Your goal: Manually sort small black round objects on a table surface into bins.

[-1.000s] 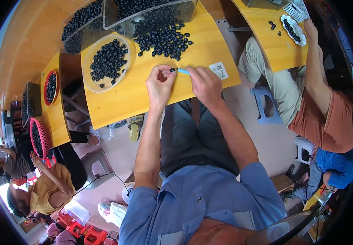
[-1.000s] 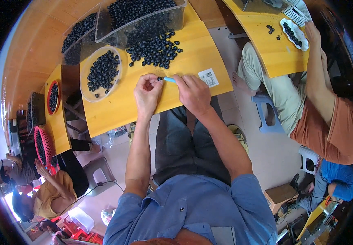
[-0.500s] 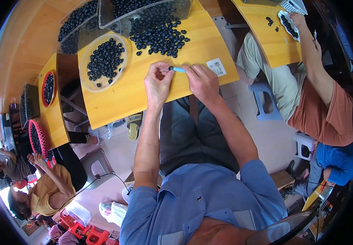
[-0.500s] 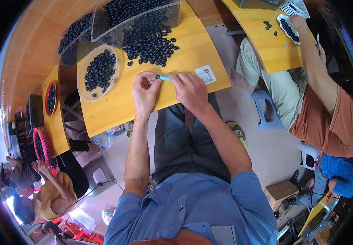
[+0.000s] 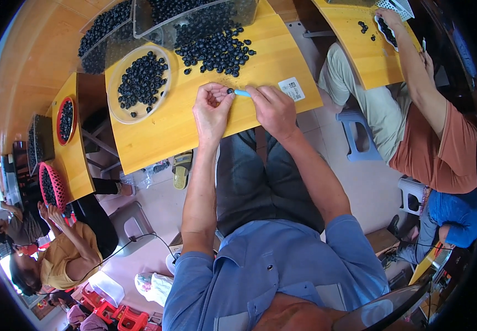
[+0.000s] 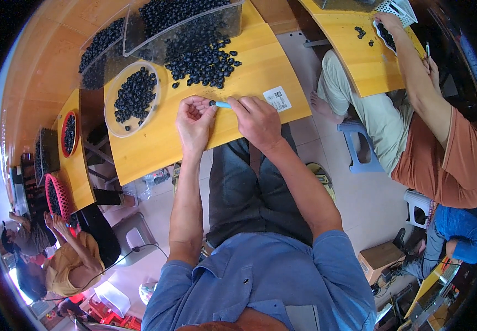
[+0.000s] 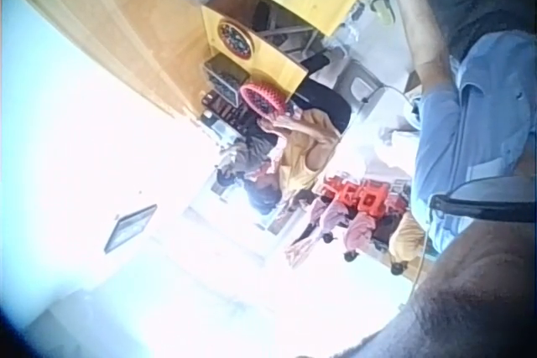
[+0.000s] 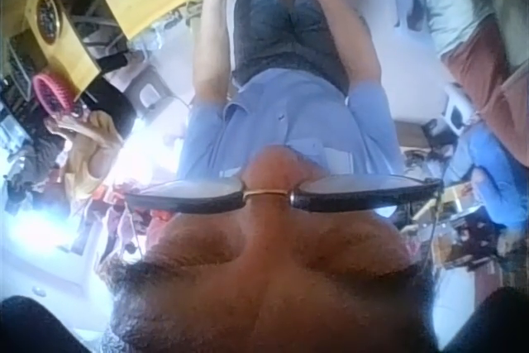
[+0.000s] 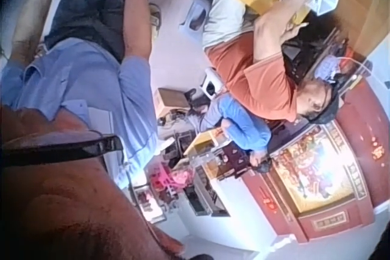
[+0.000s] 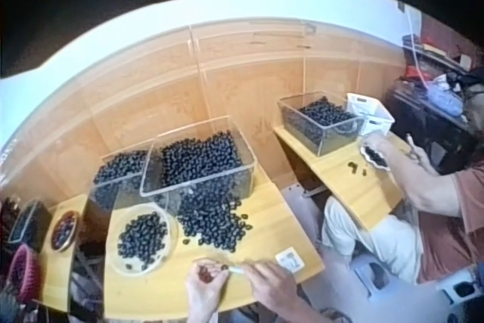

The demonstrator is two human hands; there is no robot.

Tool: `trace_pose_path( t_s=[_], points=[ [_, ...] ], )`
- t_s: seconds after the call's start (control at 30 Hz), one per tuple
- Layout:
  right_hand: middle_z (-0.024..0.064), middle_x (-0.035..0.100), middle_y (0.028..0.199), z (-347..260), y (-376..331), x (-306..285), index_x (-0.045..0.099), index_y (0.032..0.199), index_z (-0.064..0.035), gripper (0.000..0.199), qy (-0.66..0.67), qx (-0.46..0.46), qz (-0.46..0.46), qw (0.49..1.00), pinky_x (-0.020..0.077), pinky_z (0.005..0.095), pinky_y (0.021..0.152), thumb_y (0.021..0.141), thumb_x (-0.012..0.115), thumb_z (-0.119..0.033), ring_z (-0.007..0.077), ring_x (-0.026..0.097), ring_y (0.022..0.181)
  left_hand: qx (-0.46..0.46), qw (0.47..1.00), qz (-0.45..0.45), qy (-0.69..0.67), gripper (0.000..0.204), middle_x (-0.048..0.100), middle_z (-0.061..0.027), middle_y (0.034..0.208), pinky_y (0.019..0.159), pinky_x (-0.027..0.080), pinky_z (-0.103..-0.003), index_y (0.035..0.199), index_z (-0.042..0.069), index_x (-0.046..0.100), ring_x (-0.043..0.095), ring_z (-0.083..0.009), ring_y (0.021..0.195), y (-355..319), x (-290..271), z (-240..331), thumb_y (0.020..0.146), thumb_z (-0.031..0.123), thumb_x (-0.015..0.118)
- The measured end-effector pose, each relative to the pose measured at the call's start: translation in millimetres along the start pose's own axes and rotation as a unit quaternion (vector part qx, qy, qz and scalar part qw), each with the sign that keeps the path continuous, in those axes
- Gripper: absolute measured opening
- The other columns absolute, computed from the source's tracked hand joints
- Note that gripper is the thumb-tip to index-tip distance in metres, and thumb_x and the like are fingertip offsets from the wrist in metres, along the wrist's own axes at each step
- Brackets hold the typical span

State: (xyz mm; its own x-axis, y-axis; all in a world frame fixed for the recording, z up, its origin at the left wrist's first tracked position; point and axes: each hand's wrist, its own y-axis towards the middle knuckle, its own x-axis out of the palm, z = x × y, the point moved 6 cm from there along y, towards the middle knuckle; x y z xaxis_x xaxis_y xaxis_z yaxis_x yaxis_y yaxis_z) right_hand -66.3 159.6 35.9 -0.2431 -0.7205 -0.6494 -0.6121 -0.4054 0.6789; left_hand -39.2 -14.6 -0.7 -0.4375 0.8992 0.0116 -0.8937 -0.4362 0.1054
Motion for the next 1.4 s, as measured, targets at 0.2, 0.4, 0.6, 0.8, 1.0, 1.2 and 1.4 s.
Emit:
trace_pose_path(
  t_s=[0.2,0.4,0.6,0.8,1.0,1.2,1.4],
  points=[
    [0.0058,0.067,0.088,-2,0,-1,0.075,0.111,-0.0037,0.031,-0.007,-0.005,-0.007,1.000,0.0563,0.0354,0.069,0.080,0.070,0.001,0.0235,0.069,0.081,0.002,1.000,-0.002,0.003,0.031,0.071,-0.0072,0.101,0.086,0.057,-0.025,0.114,-0.002,0.060,0.068,-0.0112,0.091,-1,0,0,0.089,-0.007,0.078],
    [0.0065,0.068,0.089,1,3,2,0.075,0.109,-0.0035,0.031,-0.033,0.037,-0.021,0.999,0.0565,0.0345,0.070,0.079,0.070,0.001,0.0236,0.069,0.083,0.011,0.999,-0.016,-0.031,0.030,0.071,-0.0071,0.103,0.087,0.056,-0.024,0.113,-0.001,0.060,0.067,-0.0105,0.092,1,-3,-5,0.089,-0.009,0.077],
    [0.0069,0.069,0.090,0,5,4,0.075,0.109,-0.0038,0.032,-0.024,0.037,-0.004,0.999,0.0573,0.0370,0.072,0.078,0.069,0.002,0.0249,0.070,0.086,0.016,0.999,0.016,-0.028,0.029,0.069,-0.0056,0.107,0.086,0.053,-0.022,0.117,0.000,0.066,0.064,-0.0085,0.092,-3,-10,7,0.091,-0.007,0.076],
    [0.0052,0.067,0.090,6,-1,2,0.074,0.110,-0.0060,0.032,-0.022,0.037,0.011,0.999,0.0566,0.0379,0.073,0.079,0.068,0.000,0.0247,0.068,0.085,0.102,0.989,0.076,0.081,0.016,0.068,-0.0044,0.106,0.077,0.052,-0.023,0.105,0.001,0.075,0.062,-0.0095,0.086,6,-42,31,0.090,-0.004,0.077],
    [0.0059,0.065,0.088,3,1,-2,0.074,0.109,-0.0050,0.029,-0.017,0.032,0.021,0.999,0.0562,0.0389,0.070,0.081,0.068,-0.001,0.0255,0.067,0.081,0.224,0.884,0.168,0.375,0.025,0.070,-0.0124,0.107,0.080,0.056,-0.033,0.114,0.003,0.074,0.069,-0.0220,0.091,62,-119,104,0.089,-0.002,0.075],
    [0.0056,0.064,0.087,4,1,0,0.074,0.109,-0.0057,0.027,-0.004,0.042,0.029,0.999,0.0566,0.0398,0.068,0.083,0.068,-0.001,0.0260,0.067,0.080,0.288,0.815,-0.010,0.502,0.024,0.070,-0.0177,0.110,0.084,0.059,-0.043,0.112,0.003,0.070,0.071,-0.0363,0.098,70,-55,92,0.090,-0.004,0.064],
    [0.0051,0.063,0.089,5,1,-1,0.073,0.112,-0.0068,0.030,-0.005,0.052,0.003,0.999,0.0569,0.0396,0.070,0.082,0.067,-0.001,0.0258,0.067,0.083,0.191,0.747,0.003,0.636,0.013,0.067,-0.0195,0.104,0.079,0.060,-0.046,0.104,0.002,0.068,0.072,-0.0380,0.091,67,-32,28,0.093,0.001,0.060]
  ],
)
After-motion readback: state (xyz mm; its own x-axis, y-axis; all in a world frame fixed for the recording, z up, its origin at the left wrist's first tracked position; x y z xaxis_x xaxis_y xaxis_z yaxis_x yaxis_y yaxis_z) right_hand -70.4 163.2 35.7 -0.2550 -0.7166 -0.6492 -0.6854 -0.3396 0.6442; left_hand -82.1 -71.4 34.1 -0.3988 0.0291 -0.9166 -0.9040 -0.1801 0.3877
